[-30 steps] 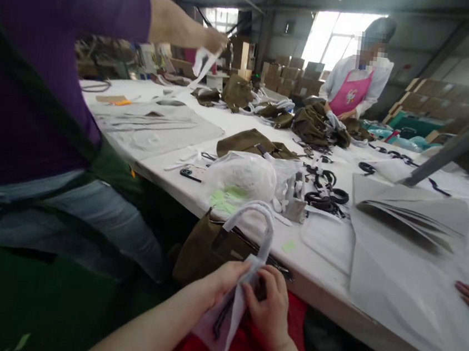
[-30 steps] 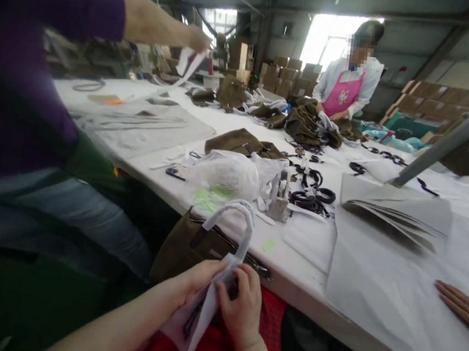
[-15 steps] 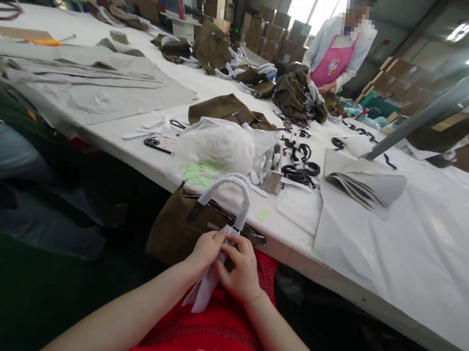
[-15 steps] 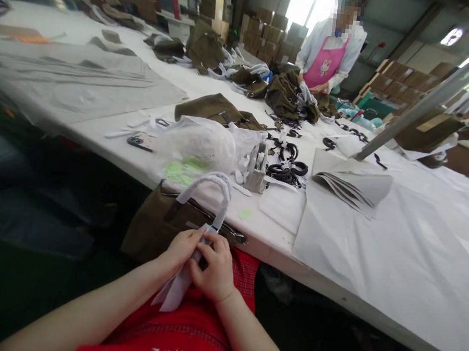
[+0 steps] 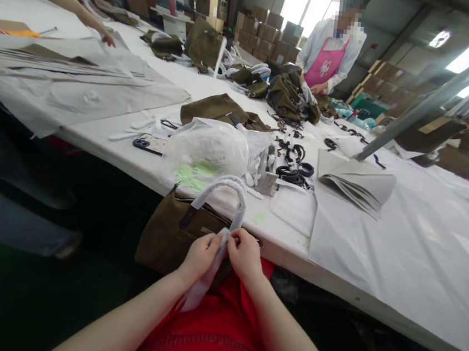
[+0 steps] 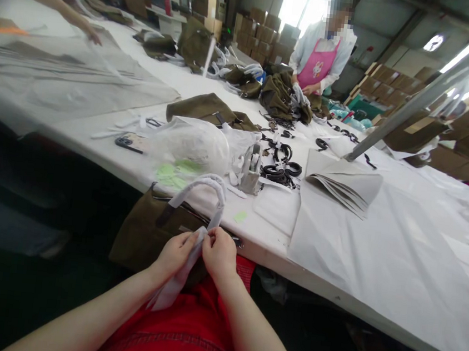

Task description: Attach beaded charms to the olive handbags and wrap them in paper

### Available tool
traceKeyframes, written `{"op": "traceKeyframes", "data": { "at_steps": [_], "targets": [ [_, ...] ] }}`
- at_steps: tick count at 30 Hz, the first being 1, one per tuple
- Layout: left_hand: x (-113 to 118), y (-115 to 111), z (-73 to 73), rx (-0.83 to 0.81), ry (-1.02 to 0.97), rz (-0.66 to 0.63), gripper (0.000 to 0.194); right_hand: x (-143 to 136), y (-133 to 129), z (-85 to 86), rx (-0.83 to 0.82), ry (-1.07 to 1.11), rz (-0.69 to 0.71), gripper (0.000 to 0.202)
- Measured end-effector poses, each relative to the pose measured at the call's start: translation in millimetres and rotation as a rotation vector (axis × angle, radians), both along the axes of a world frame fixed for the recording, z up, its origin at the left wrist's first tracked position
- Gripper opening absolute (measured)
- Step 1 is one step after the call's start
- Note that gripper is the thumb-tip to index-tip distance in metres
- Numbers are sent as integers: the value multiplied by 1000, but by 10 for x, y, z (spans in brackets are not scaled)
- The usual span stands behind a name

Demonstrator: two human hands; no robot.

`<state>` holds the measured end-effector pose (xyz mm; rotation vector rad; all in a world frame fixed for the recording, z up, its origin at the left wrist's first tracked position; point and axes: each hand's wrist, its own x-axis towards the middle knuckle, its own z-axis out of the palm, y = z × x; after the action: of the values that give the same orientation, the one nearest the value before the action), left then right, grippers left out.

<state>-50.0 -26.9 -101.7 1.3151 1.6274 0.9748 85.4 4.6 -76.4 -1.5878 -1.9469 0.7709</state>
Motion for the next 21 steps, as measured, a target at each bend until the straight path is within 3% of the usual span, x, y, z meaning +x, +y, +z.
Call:
{"op": "traceKeyframes", "data": {
  "at_steps": [5, 8, 13, 17, 21],
  "targets": [
    [-42, 8, -56, -12, -1, -78, 44, 6, -20, -31, -27, -15, -38, 6],
    [-65, 29, -68, -64, -64, -66, 48, 108, 179, 105, 45, 73, -15, 8],
    [-66, 37, -60, -125, -172, -29, 60, 459, 1053, 593, 383, 107, -223, 23],
    [-48, 47, -133, -158, -225, 2, 67, 600, 1802, 743, 175, 125, -301, 24],
    [-51, 83, -246, -164, -263, 22, 70, 549, 2127, 671, 42, 208, -300, 23]
  ]
}}
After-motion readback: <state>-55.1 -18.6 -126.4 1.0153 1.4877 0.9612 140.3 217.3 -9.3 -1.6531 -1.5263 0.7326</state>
